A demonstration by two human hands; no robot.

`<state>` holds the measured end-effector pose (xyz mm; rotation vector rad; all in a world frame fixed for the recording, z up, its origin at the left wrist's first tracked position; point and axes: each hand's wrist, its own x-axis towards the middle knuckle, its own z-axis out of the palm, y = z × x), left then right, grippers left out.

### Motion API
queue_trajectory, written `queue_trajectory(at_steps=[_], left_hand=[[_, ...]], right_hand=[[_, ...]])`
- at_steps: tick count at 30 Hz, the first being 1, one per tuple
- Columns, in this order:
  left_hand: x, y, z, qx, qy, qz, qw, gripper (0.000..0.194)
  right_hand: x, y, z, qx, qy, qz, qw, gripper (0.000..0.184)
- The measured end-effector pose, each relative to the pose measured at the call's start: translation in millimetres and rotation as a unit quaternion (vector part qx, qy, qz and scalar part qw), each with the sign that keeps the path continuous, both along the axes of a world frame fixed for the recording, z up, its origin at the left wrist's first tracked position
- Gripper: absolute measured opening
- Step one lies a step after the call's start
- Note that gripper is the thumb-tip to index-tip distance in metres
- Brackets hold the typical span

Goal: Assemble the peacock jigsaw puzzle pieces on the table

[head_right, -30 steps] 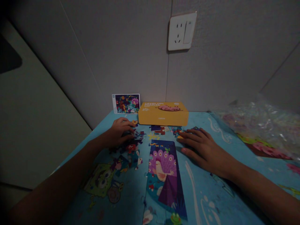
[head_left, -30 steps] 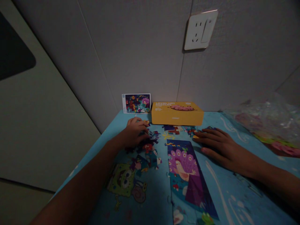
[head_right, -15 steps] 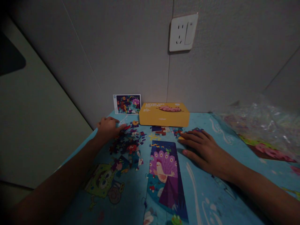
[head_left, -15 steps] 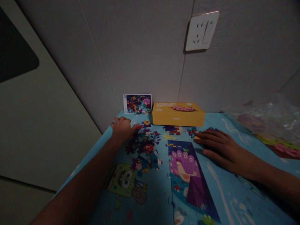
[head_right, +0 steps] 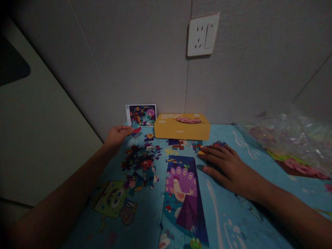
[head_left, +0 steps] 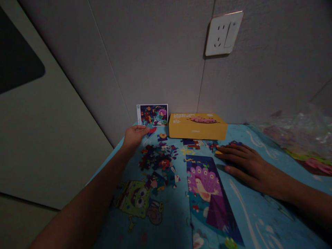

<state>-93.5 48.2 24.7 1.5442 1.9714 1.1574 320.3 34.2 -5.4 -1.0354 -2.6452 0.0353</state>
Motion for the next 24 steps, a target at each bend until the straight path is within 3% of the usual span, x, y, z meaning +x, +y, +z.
queue_trajectory(at_steps=[3,6,10,14,19,24], left_hand=[[12,-5,1.3,0.011,0.004,-0.065,0.998,0.050],[23,-11,0.4,-0.007,0.079,-0.114,0.990,0.037],[18,-18,5.3,-0.044,0.227,-0.102,0.967,0.038],[1,-22,17.2,-0.142,0.320,-0.095,0.932,0.036],[-4,-24,26.0,-0.242,0.356,-0.115,0.895,0.026],[-6,-25,28.4,-0.275,0.368,-0.110,0.881,0.029]], right_hand=[[0,0,1.0,0.001,0.003,0.002,1.000,0.050],[0,0,0.9,0.005,0.007,0.007,1.000,0.049],[1,2,-1.5,0.011,0.008,0.010,1.000,0.048],[0,1,-2.3,0.003,0.009,0.002,1.000,0.049],[-1,-1,1.2,-0.001,0.017,-0.001,1.000,0.050],[-1,-1,2.4,-0.005,0.005,0.001,1.000,0.052]])
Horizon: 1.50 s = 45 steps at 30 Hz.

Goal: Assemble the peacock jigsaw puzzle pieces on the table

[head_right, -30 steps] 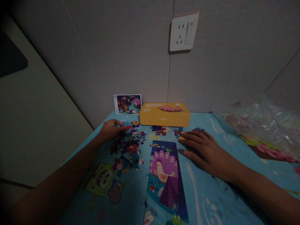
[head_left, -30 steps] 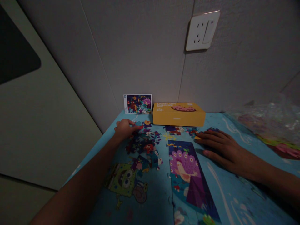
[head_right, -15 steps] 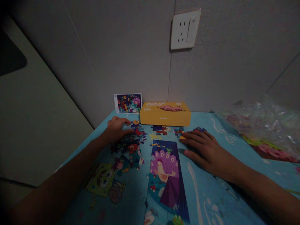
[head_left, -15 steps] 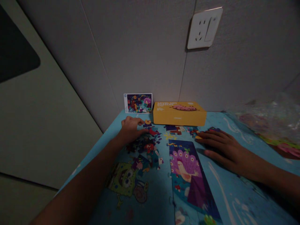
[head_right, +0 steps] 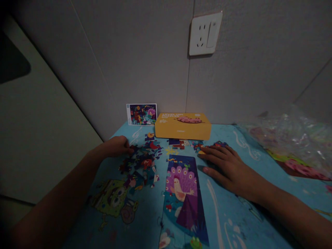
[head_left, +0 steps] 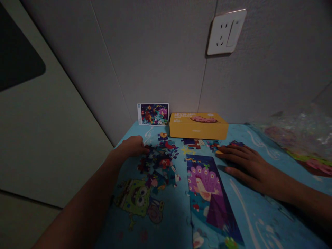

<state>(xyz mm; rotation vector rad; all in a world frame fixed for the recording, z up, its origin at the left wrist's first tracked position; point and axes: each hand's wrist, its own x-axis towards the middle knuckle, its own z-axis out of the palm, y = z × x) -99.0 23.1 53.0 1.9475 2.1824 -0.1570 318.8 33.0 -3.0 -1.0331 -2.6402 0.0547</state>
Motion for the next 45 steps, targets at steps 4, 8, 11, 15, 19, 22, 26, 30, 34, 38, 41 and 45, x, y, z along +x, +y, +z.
queue_trajectory(at_steps=[4,8,11,15,19,22,26,30,34,38,41,45], left_hand=[[0,-2,4.7,0.010,0.005,-0.015,1.000,0.024],[8,-10,6.7,-0.021,-0.037,-0.078,0.996,0.024],[12,-18,5.9,-0.058,-0.059,-0.098,0.992,0.031],[16,-21,8.3,-0.052,-0.064,-0.111,0.990,0.038],[31,-20,8.9,-0.019,-0.087,-0.143,0.986,0.047],[40,-22,6.2,-0.029,-0.106,-0.163,0.980,0.046],[37,-23,7.5,-0.021,-0.116,-0.176,0.977,0.046],[22,-17,13.1,0.026,-0.100,-0.170,0.980,0.049],[4,-12,11.9,0.017,-0.078,-0.149,0.986,0.042],[-4,-9,4.6,0.026,-0.089,-0.160,0.983,0.037],[7,-3,-6.9,0.115,-0.101,-0.176,0.972,0.044],[34,6,-31.4,0.208,-0.127,-0.218,0.945,0.055]], right_hand=[[1,0,-2.0,-0.003,-0.002,-0.010,1.000,0.053],[0,-1,-0.9,-0.006,-0.008,-0.005,1.000,0.053],[-1,-2,1.0,-0.007,-0.012,-0.008,1.000,0.055],[-2,-3,2.5,-0.014,-0.015,-0.012,1.000,0.054],[-3,-4,3.5,-0.019,-0.013,-0.011,1.000,0.052],[-4,-4,4.2,-0.019,-0.013,-0.014,1.000,0.054],[-3,-6,4.9,-0.018,-0.019,-0.012,1.000,0.053],[-2,-6,4.4,-0.021,-0.016,-0.011,1.000,0.051],[-1,-5,3.3,-0.022,-0.014,-0.007,1.000,0.049],[-3,-6,5.2,-0.025,-0.027,-0.009,0.999,0.051],[-5,-8,8.0,-0.028,-0.025,-0.011,0.999,0.052],[-6,-9,9.1,-0.027,-0.022,-0.010,0.999,0.053]])
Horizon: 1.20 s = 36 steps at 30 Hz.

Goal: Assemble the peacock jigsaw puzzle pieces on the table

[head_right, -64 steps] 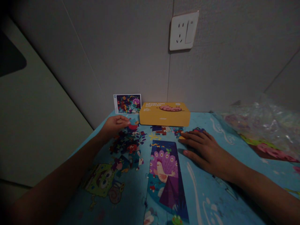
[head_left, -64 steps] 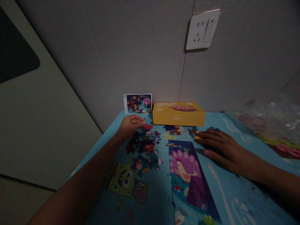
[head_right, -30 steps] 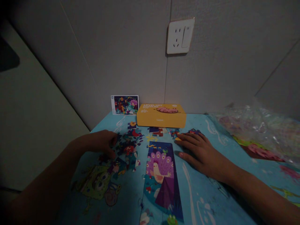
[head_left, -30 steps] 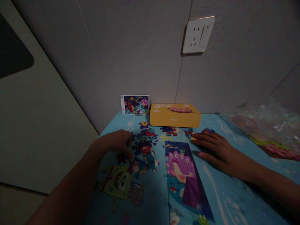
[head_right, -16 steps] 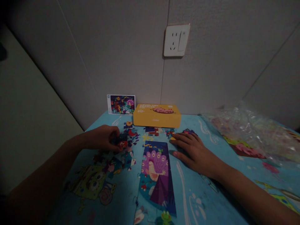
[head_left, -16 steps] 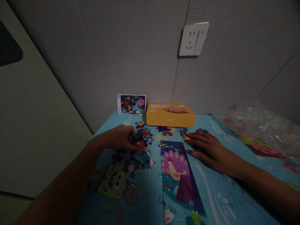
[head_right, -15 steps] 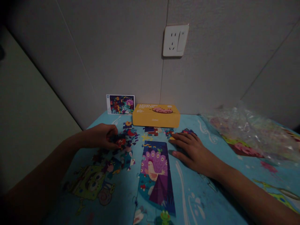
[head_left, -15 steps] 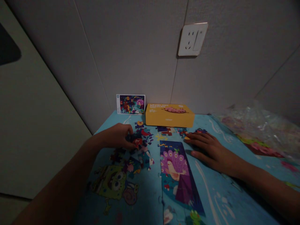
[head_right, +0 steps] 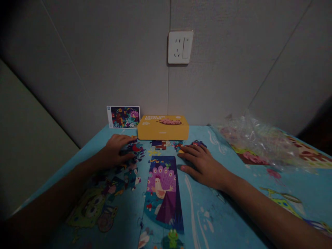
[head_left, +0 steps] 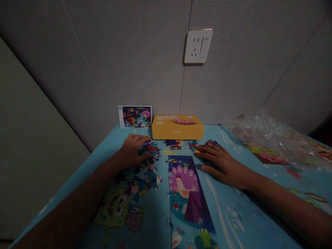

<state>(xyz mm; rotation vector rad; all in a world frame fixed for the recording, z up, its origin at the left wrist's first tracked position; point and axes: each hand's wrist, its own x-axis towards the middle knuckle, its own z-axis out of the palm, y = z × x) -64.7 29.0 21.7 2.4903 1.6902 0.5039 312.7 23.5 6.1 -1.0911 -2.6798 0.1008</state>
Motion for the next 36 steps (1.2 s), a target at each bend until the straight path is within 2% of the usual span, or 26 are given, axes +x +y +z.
queue_trajectory(at_steps=[3,7,11,15,19,21,23,27,30,33,36], left_hand=[[13,3,-12.4,0.014,-0.019,-0.024,0.999,0.039],[15,2,-9.9,0.035,-0.044,-0.008,0.998,0.035],[4,2,0.4,0.061,-0.072,0.063,0.994,0.035],[-19,9,2.6,0.050,-0.076,0.156,0.984,0.041],[-31,13,0.0,0.034,-0.034,0.187,0.981,0.029],[-26,11,0.1,0.044,-0.018,0.165,0.985,0.027],[-16,6,0.3,0.048,-0.009,0.117,0.992,0.032],[4,-5,-3.6,0.023,-0.003,0.011,1.000,0.055],[12,-8,-8.8,0.001,-0.009,-0.046,0.999,0.053],[14,-5,-10.7,-0.001,-0.024,-0.054,0.998,0.043],[14,-2,-8.2,0.005,-0.039,-0.044,0.998,0.041]], right_hand=[[1,0,-1.3,-0.004,-0.009,-0.003,1.000,0.055],[2,2,-3.7,-0.010,-0.016,-0.010,1.000,0.057],[2,3,-4.2,-0.016,-0.015,-0.011,1.000,0.057],[2,2,-4.7,-0.010,-0.011,-0.006,1.000,0.057],[4,2,-6.6,-0.005,-0.006,-0.001,1.000,0.056],[4,2,-6.7,-0.003,-0.005,-0.001,1.000,0.054],[4,2,-6.0,-0.004,-0.007,-0.001,1.000,0.053],[3,1,-4.4,-0.001,-0.009,0.001,1.000,0.056],[2,2,-3.7,-0.001,-0.004,0.000,1.000,0.055],[2,1,-2.6,-0.010,-0.004,-0.002,1.000,0.055],[2,1,-1.6,-0.012,-0.004,-0.003,1.000,0.055]])
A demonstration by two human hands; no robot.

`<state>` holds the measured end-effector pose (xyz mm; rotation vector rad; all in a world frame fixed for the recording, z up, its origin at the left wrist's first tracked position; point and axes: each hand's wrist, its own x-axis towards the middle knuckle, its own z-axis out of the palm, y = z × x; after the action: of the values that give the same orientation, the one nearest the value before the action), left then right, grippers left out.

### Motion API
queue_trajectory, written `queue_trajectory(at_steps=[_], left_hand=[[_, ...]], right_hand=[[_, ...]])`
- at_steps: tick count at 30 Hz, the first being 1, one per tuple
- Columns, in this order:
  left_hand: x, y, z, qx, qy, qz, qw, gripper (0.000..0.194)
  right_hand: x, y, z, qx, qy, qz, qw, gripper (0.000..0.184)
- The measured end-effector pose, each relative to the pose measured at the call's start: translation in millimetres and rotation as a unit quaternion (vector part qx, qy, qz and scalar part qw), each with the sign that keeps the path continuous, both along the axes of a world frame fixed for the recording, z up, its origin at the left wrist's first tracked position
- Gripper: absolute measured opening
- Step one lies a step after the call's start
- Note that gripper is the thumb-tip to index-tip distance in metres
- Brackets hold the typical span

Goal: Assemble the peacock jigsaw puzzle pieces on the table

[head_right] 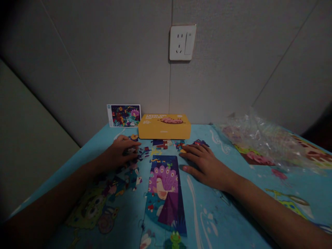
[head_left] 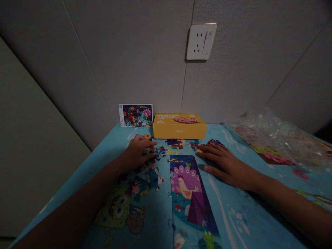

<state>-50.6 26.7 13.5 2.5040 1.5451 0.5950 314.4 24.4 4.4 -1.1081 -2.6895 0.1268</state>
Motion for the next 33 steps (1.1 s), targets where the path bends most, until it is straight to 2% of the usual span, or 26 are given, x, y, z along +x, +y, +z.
queue_trajectory(at_steps=[5,10,13,22,28,33], left_hand=[[-2,-2,7.4,0.012,-0.019,0.020,1.000,0.048],[-16,6,7.1,0.053,-0.006,0.104,0.993,0.049],[-25,11,3.0,0.046,0.021,0.140,0.989,0.044],[-12,-2,3.0,-0.002,0.070,0.073,0.995,0.044],[-17,3,1.8,0.000,0.075,0.078,0.994,0.045],[-16,4,2.1,0.020,0.072,0.114,0.991,0.044]], right_hand=[[1,1,-2.3,0.000,-0.004,-0.002,1.000,0.055],[2,2,-4.7,0.009,0.003,0.001,1.000,0.054],[2,2,-4.3,0.011,0.009,0.006,1.000,0.053],[2,2,-5.7,0.017,0.009,0.008,1.000,0.053],[1,2,-3.8,0.009,0.013,0.005,1.000,0.053],[2,2,-5.6,0.011,0.020,0.009,1.000,0.052]])
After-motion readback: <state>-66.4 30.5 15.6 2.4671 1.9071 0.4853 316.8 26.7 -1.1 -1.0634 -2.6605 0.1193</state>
